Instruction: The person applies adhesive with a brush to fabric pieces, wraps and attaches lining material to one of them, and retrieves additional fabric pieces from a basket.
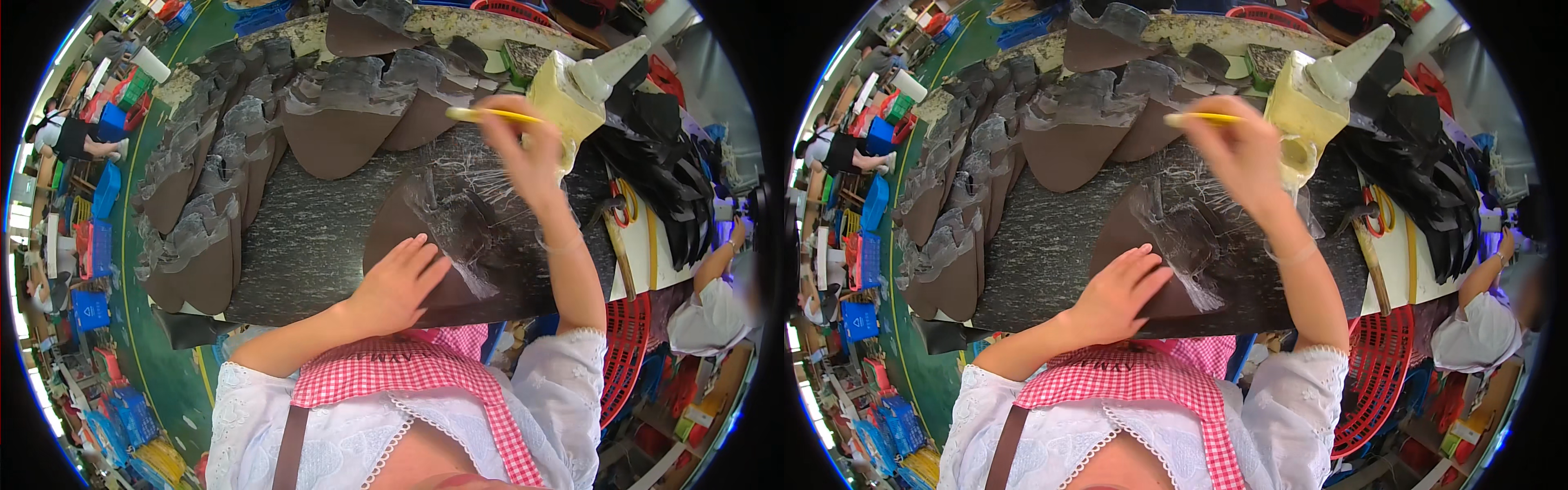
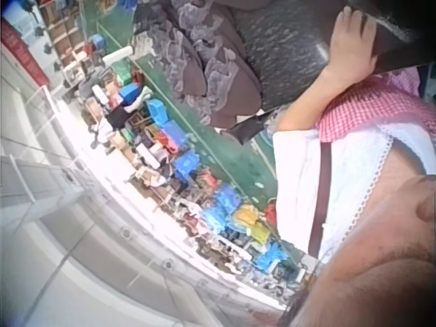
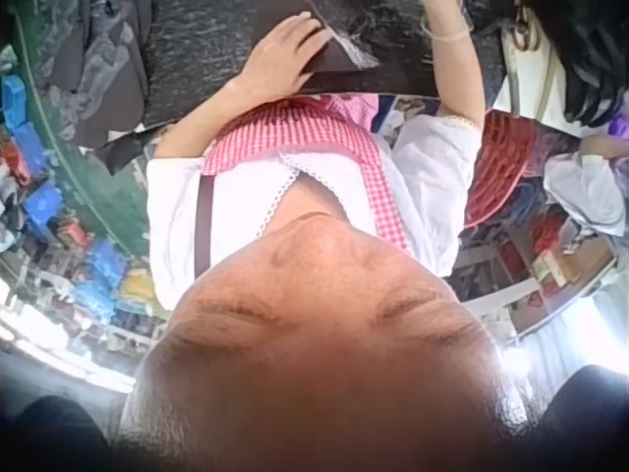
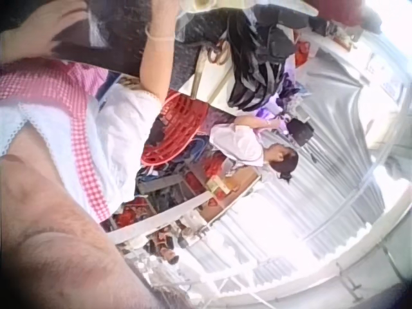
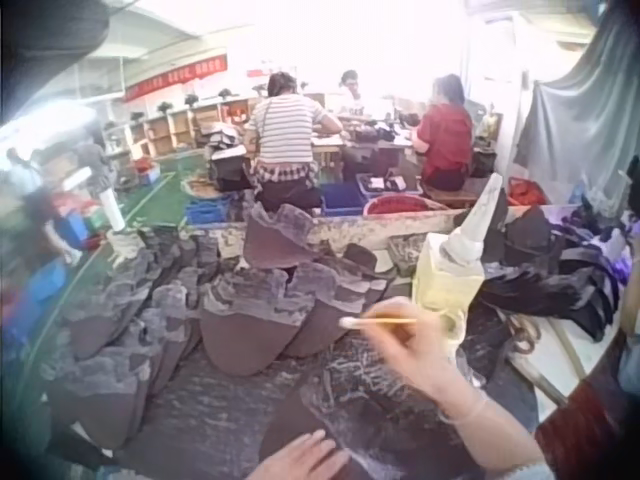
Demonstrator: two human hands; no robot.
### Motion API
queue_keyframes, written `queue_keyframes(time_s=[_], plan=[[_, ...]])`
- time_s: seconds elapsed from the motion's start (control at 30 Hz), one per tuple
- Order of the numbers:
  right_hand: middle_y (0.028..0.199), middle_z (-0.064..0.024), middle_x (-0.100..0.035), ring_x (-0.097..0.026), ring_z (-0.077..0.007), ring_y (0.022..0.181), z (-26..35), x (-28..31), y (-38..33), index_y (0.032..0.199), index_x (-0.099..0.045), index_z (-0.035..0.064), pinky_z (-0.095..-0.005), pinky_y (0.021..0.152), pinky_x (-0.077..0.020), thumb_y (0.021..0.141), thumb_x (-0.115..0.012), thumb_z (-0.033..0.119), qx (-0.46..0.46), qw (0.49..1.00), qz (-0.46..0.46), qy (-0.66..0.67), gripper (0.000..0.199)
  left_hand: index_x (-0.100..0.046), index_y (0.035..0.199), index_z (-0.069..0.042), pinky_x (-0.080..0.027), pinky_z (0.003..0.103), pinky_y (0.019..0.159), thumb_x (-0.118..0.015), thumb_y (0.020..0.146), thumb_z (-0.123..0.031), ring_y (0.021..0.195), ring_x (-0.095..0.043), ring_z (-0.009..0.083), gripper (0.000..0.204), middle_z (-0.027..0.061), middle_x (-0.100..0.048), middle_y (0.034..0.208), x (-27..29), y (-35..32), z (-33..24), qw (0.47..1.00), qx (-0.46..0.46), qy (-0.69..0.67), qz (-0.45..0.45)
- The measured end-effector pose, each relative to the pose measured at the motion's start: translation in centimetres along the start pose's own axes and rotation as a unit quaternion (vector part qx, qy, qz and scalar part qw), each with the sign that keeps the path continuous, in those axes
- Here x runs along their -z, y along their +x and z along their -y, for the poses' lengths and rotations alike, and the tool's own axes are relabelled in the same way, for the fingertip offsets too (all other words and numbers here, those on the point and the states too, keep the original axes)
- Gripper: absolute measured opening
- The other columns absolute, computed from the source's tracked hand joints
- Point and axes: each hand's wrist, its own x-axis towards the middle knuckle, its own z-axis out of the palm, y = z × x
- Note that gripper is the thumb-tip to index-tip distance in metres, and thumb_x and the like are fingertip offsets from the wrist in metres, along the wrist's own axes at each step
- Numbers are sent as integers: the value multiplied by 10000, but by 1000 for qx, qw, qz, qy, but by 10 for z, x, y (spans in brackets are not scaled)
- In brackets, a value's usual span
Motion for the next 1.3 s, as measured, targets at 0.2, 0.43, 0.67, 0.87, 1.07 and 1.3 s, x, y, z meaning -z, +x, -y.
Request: queue_keyframes(time_s=[0.2,0.43,0.67,0.87,1.07,1.3], plan=[[721,-24,-604,-480,-47,565,-62,93,-56,893,-581,45,-197,504,-351,906,-605,210,-174,965,-184,73,167,-509,1209,0,-511,318,852,-560,943,-211,986,-624,180,343,90,-616,1123,26,-7,56,565,341,-729,-181],[855,-66,-634,-598,-130,735,-1,6,-71,934,-573,32,-229,656,-475,832,-602,80,98,977,27,185,116,-491,1262,5,-466,346,940,-566,937,-190,1076,-591,203,387,112,-589,1192,25,-5,48,572,348,-712,-210],[823,-4,-619,-451,-29,613,-32,97,-71,876,-598,20,-203,522,-330,883,-609,71,-35,976,-211,-28,53,-488,1273,43,-360,351,1027,-570,926,-182,1189,-510,296,422,177,-522,1293,124,21,48,914,146,-11,-378],[708,-128,-617,-561,-212,553,-60,81,-28,889,-638,5,-318,509,-410,857,-684,168,21,961,-144,-233,172,-482,1198,-18,-384,379,1022,-672,779,-125,1197,-484,333,473,170,-496,1260,125,106,117,960,61,115,-248],[569,-59,-579,-543,-118,484,-42,100,-18,854,-627,-6,-260,470,-397,904,-639,258,-204,955,-143,-160,269,-585,1154,-119,-229,634,1047,-737,716,-354,1237,-450,329,520,140,-507,1254,23,28,14,992,-98,65,36],[727,-66,-632,-557,-73,569,-22,66,-83,882,-547,35,-187,491,-417,895,-595,207,-212,944,-73,241,179,-544,1265,-162,-193,644,1058,-753,709,-359,1326,-351,348,626,143,-415,1374,-7,-9,4,998,-10,58,14]])
